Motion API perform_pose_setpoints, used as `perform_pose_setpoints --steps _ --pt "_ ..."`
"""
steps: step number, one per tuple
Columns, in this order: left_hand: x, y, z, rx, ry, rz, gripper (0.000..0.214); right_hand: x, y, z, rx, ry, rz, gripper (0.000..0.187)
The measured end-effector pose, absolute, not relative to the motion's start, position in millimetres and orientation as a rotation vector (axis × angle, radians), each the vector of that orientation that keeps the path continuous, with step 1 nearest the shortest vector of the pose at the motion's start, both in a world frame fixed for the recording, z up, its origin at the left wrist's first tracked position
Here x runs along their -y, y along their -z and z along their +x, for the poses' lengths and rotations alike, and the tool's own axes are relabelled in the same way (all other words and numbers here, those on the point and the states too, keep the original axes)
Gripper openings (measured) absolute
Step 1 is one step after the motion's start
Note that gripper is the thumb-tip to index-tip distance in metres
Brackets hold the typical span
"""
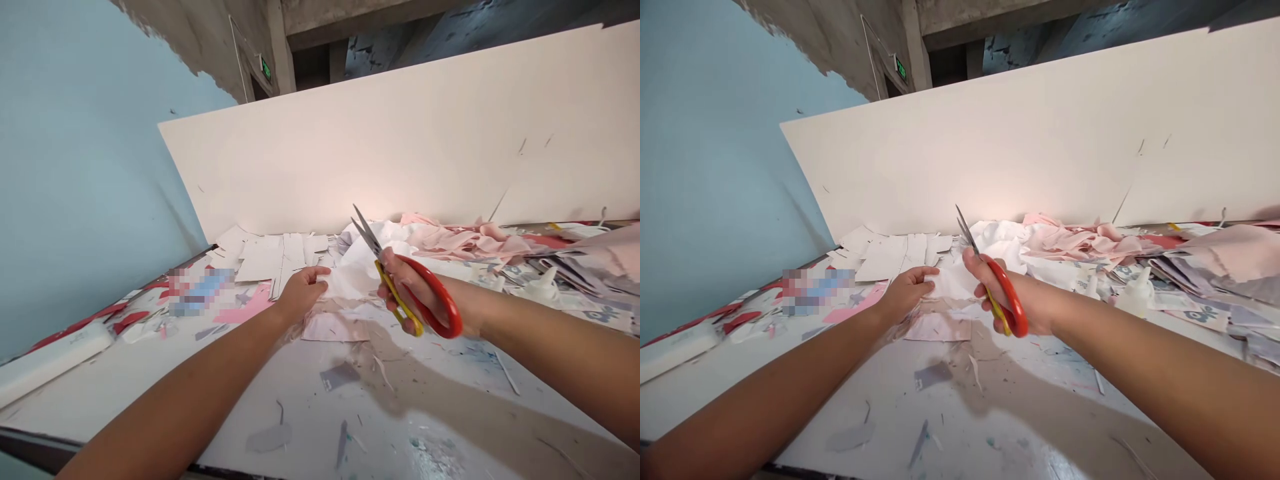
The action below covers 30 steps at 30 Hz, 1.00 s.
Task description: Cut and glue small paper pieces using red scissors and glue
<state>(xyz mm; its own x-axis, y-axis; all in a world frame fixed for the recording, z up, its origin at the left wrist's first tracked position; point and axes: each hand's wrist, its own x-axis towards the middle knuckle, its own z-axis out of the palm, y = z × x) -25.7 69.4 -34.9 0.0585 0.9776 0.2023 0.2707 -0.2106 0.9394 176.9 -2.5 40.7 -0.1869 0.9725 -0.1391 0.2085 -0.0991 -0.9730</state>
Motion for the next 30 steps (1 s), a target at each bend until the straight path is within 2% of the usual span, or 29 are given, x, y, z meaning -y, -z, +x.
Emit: perform_pose_setpoints --steps 4,10,19,30 --pt "-70.4 35.8 -25.3 -1.238 -1.176 1.551 0.038 15.8 -25.2 196.0 1.351 -1.736 -1.25 0.049" --pt "-66.9 32.2 -19.9 -1.164 -1.2 1.432 0.041 28.6 -5.4 207.5 1.508 -2.088 -1.463 0.079" --pt "-58.9 25.2 -16.2 -1.129 -1.208 1.387 0.041 33.4 -9.5 183.1 1.447 -2.108 -1.499 0.084" --pt "-53.5 23.0 -14.6 -1.136 -1.215 1.432 0.045 28.1 -7.5 159.5 1.324 -1.982 -1.445 0.068"
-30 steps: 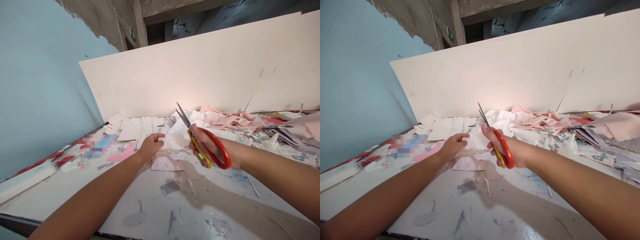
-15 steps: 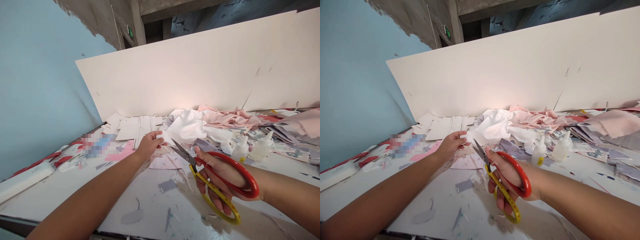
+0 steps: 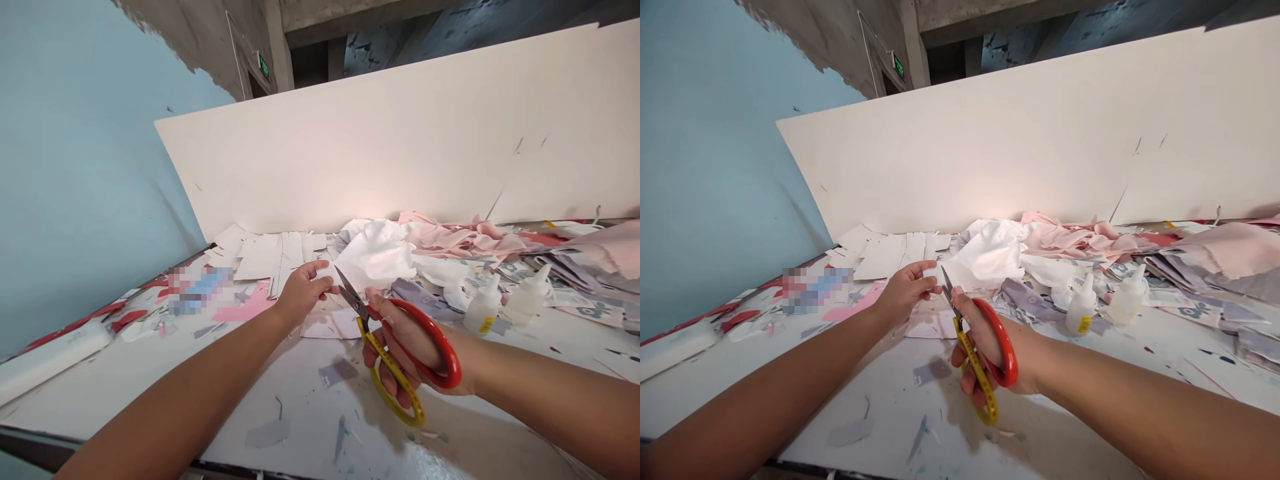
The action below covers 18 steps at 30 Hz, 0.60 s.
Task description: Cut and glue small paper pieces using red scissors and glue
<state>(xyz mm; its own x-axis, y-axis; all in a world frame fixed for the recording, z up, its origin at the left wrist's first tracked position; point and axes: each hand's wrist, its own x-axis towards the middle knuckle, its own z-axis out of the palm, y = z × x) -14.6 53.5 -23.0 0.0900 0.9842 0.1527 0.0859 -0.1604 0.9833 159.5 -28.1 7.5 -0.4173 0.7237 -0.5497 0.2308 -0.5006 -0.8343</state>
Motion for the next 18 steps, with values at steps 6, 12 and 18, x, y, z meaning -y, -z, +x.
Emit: perform_pose_setpoints --steps 6,12,18 --pt "-53.8 22.7 -15.5 -1.139 -1.217 1.46 0.045 25.0 -7.7 153.7 1.365 -1.941 -1.468 0.071" --pt "-52.0 20.0 -14.6 -1.143 -1.221 1.417 0.047 22.0 -5.1 151.8 1.361 -1.959 -1.403 0.07" --pt "-51.8 19.1 -13.6 -1.111 -1.225 1.342 0.045 20.7 -2.7 152.2 1.382 -1.971 -1.368 0.068"
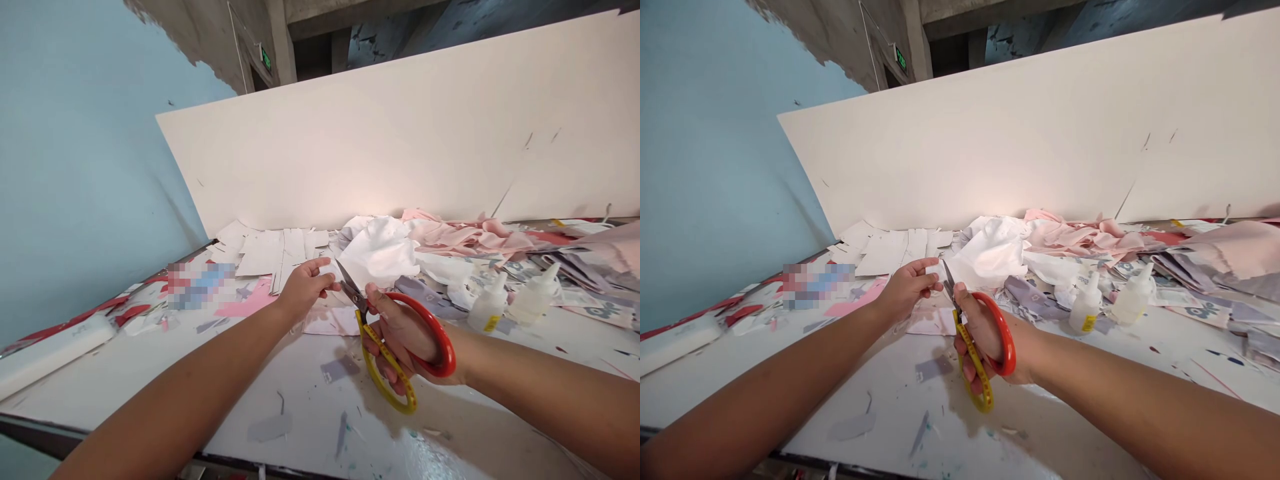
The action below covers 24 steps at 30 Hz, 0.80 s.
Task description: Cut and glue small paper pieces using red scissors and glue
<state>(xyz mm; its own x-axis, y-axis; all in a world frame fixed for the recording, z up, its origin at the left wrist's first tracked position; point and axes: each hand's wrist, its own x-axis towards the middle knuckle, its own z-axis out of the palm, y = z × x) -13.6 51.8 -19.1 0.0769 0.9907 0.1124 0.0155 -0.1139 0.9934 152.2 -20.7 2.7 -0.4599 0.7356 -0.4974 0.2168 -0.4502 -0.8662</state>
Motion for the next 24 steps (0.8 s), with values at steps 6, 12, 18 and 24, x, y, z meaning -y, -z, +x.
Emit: perform_pose_setpoints --steps 6,12,18,24 --pt "-54.2 19.3 -13.1 -1.06 -1.233 1.261 0.044 20.6 -1.4 153.6 1.426 -1.96 -1.399 0.071" --pt "-51.9 18.1 -13.0 -1.024 -1.236 1.256 0.046 21.1 -0.8 151.4 1.401 -1.963 -1.366 0.07" --pt "-51.4 19.6 -15.0 -1.01 -1.222 1.316 0.048 19.6 0.9 151.2 1.448 -1.922 -1.414 0.072" --pt "-51.8 20.3 -14.9 -1.013 -1.231 1.337 0.05 20.9 -0.7 151.3 1.428 -1.916 -1.369 0.068"
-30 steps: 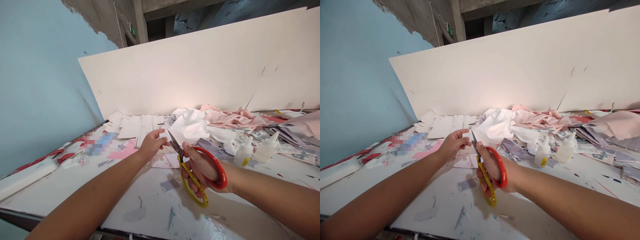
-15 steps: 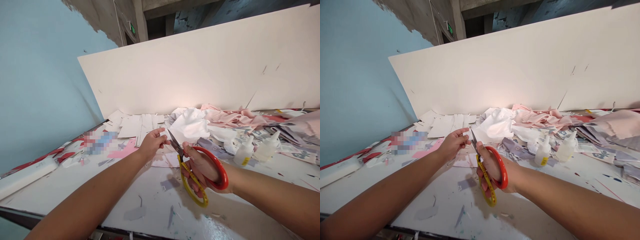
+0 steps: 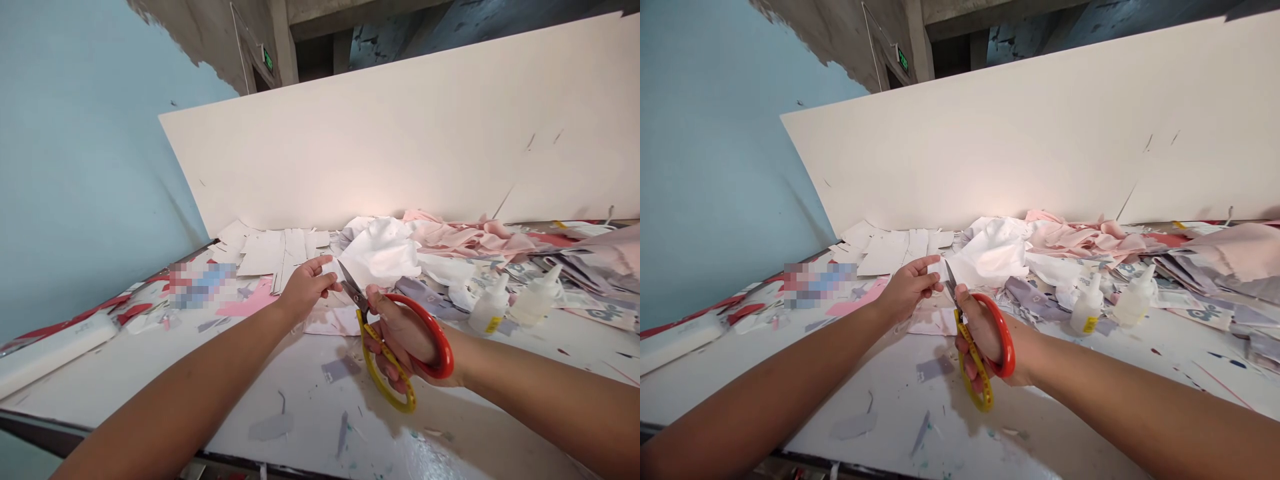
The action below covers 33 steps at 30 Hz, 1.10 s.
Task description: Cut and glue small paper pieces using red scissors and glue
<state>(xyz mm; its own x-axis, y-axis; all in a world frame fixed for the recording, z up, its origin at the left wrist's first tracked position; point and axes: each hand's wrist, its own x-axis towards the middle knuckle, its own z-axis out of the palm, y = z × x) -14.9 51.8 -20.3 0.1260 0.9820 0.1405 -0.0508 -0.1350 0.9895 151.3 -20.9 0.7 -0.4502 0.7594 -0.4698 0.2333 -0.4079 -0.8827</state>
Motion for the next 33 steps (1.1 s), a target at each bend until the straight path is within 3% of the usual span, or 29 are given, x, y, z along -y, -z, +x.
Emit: perform_pose_setpoints --steps 33 --pt "-49.5 22.5 -14.3 -1.043 -1.234 1.361 0.053 22.5 7.8 145.5 1.35 -1.833 -1.414 0.062"
